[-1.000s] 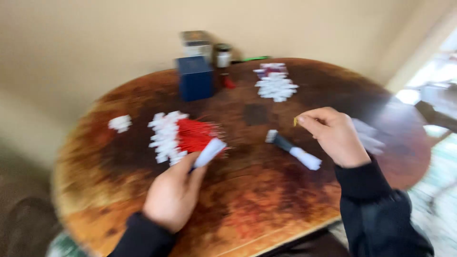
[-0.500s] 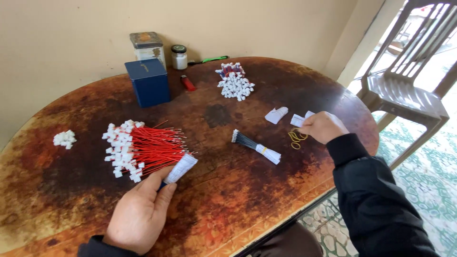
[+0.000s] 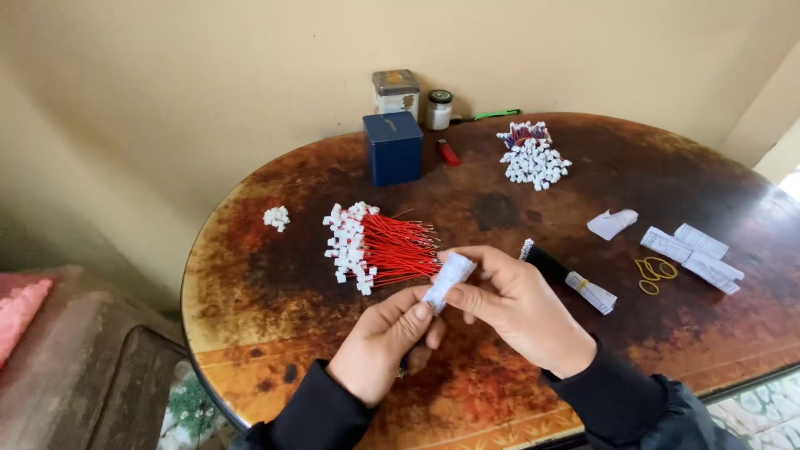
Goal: Connecting small blue wires to white connectors on red wire bundles
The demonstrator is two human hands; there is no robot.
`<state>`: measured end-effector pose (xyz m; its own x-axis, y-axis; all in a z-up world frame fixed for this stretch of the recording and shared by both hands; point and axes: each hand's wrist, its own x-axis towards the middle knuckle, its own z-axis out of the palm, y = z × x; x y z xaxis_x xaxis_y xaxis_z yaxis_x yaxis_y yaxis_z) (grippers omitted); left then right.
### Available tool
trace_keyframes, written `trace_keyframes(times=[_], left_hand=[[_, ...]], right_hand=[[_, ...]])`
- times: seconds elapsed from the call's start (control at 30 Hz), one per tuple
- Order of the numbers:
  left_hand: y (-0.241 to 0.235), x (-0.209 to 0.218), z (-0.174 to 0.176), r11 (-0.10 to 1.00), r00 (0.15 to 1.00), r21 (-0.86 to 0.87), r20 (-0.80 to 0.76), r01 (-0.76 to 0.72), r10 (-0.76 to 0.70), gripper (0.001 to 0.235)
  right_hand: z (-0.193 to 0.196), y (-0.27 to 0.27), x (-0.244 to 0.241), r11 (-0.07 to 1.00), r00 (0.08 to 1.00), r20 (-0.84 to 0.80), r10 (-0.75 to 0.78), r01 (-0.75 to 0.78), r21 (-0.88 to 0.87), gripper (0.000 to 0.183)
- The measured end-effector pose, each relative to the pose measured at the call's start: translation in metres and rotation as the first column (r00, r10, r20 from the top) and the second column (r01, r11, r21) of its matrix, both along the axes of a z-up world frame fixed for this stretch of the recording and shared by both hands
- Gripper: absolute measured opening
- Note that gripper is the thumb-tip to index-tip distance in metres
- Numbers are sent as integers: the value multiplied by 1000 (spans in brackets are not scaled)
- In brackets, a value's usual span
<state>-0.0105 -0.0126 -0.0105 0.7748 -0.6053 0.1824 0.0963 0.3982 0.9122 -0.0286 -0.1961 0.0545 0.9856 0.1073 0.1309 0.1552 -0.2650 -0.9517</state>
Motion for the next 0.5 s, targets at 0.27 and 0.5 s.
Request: trace_keyframes(times=[0.27,0.5], left_hand=[[-3,-4,1,890,895,-413,-298,194,-333,16],[-3,-1,-4,924,905,-357,-332,140,-265,18]], right_hand=[[-33,-9,6,859,996,-7,87,-71,506,45],[-8,-2,-5,997,985,169,-46,33,75,48]])
